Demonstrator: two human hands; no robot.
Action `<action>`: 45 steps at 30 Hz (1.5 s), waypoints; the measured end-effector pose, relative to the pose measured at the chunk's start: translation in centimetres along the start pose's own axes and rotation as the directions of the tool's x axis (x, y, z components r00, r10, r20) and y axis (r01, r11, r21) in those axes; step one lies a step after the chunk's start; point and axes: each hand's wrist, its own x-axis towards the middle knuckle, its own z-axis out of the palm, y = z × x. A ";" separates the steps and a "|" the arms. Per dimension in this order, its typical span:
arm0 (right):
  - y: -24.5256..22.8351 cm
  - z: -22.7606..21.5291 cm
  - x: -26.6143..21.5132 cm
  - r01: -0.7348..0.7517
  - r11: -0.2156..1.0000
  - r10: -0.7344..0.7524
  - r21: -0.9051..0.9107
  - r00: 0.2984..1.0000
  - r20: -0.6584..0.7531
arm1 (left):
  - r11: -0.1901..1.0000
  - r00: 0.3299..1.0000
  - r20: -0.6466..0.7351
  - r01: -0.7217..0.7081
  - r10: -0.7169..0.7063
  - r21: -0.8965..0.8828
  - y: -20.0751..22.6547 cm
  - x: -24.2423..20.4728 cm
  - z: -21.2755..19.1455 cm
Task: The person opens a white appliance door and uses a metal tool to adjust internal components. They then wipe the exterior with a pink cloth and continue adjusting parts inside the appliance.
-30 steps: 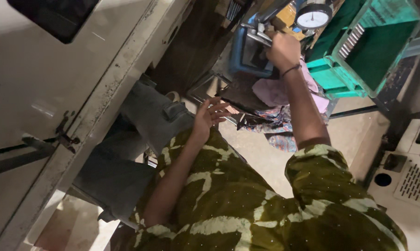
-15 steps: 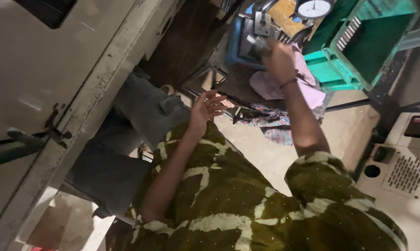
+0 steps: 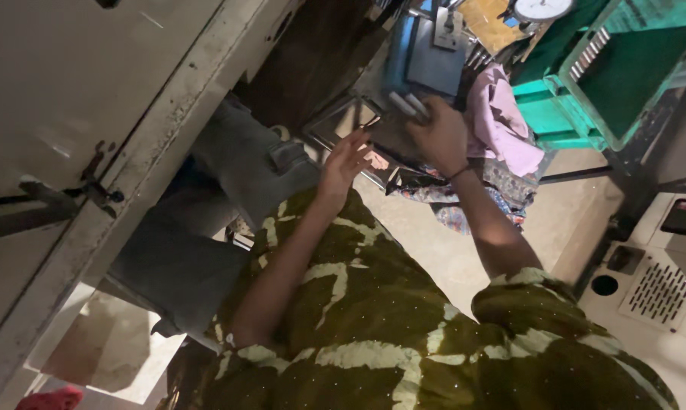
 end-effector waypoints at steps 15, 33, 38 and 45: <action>-5.8 5.0 -4.6 -0.010 0.835 -0.149 0.551 0.959 0.242 | 0.949 1.000 0.008 -0.005 0.008 -0.316 -1.8 1.3 -1.9; -4.6 1.2 -4.3 -0.331 0.623 -0.241 0.709 0.781 0.576 | 0.976 0.932 -0.291 0.211 -0.218 -0.055 2.2 -0.7 0.4; -4.0 1.2 -4.0 -0.363 0.631 -0.255 0.686 0.738 0.624 | 0.959 0.945 -0.163 0.277 -0.282 -0.054 3.8 -1.5 1.5; -3.0 2.2 -3.7 -0.230 0.761 -0.299 0.607 0.706 0.642 | 0.970 0.968 -0.074 0.243 -0.240 0.029 3.7 -1.9 1.5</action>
